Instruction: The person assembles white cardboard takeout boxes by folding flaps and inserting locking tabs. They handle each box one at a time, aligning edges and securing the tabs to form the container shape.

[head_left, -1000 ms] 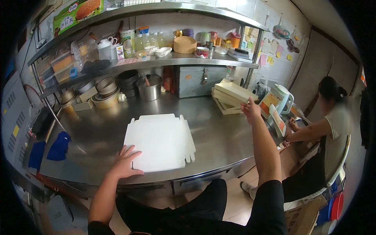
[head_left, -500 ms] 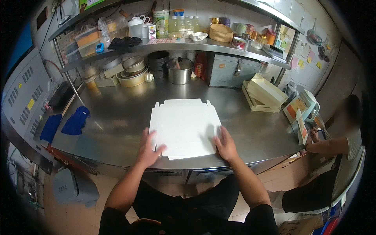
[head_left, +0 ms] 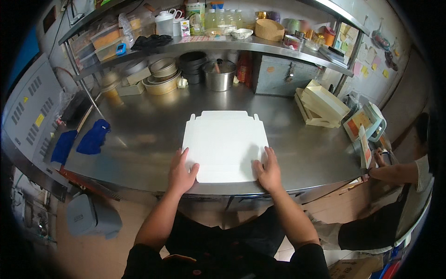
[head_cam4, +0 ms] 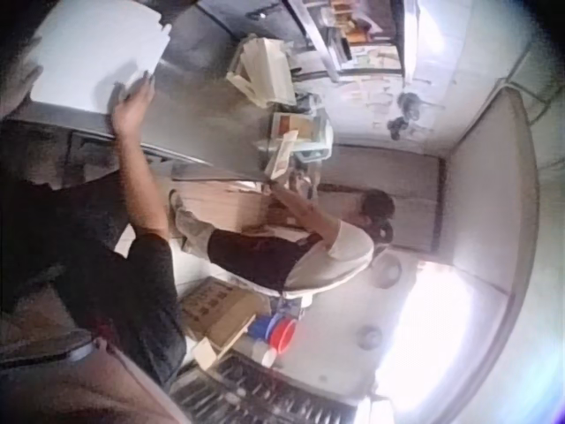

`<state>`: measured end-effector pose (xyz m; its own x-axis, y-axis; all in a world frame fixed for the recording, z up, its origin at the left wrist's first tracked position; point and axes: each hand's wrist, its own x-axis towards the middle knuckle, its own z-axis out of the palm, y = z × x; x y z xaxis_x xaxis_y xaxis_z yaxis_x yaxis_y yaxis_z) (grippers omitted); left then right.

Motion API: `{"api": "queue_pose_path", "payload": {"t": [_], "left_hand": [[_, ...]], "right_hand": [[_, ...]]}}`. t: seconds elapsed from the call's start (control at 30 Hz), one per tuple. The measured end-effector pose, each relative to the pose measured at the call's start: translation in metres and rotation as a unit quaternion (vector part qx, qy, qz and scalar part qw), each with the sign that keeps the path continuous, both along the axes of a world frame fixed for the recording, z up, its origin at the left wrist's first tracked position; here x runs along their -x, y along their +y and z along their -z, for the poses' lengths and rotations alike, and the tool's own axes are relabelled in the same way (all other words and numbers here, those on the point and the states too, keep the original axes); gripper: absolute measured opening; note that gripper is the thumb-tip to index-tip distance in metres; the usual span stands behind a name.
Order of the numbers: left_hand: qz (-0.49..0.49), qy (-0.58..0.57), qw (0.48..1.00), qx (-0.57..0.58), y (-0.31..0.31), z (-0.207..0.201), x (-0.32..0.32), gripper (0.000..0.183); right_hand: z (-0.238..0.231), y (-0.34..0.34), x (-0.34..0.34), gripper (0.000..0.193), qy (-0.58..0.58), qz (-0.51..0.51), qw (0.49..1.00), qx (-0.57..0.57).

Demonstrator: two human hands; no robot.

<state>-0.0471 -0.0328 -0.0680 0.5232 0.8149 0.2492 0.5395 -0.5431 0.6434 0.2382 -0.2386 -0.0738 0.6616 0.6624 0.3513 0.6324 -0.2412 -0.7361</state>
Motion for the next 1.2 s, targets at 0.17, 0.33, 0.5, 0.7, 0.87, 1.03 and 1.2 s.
{"api": "queue_pose_path", "payload": {"t": [0.17, 0.33, 0.5, 0.7, 0.87, 1.03, 1.2], "left_hand": [[0.023, -0.04, 0.999, 0.025, -0.002, -0.002, 0.005, 0.077], [0.138, -0.049, 0.975, -0.169, -0.01, -0.011, 0.006, 0.058], [0.245, -0.046, 0.959, -0.135, -0.02, -0.021, 0.004, 0.03], [0.249, -0.04, 0.96, -0.121, -0.018, -0.022, 0.004, 0.022], [0.205, -0.071, 0.968, -0.128, -0.019, -0.008, 0.004, 0.013], [0.121, -0.049, 0.984, -0.122, -0.024, -0.024, -0.014, 0.006], [0.214, -0.027, 0.917, -0.335, -0.013, -0.044, -0.029, 0.02]], "right_hand": [[0.009, -0.003, -0.004, 0.068, 0.011, -0.015, 0.999, -0.047], [-0.007, -0.006, 0.007, 0.054, -0.045, 0.003, 0.995, -0.094], [-0.022, -0.011, 0.016, 0.039, -0.151, -0.124, 0.981, -0.015], [-0.025, -0.017, 0.021, 0.041, -0.203, -0.183, 0.962, 0.004], [-0.027, -0.018, 0.025, 0.033, -0.217, -0.187, 0.958, -0.015], [-0.038, -0.004, 0.022, 0.019, -0.17, -0.167, 0.969, 0.068], [-0.052, 0.018, 0.026, 0.019, -0.186, -0.111, 0.971, 0.102]]}}
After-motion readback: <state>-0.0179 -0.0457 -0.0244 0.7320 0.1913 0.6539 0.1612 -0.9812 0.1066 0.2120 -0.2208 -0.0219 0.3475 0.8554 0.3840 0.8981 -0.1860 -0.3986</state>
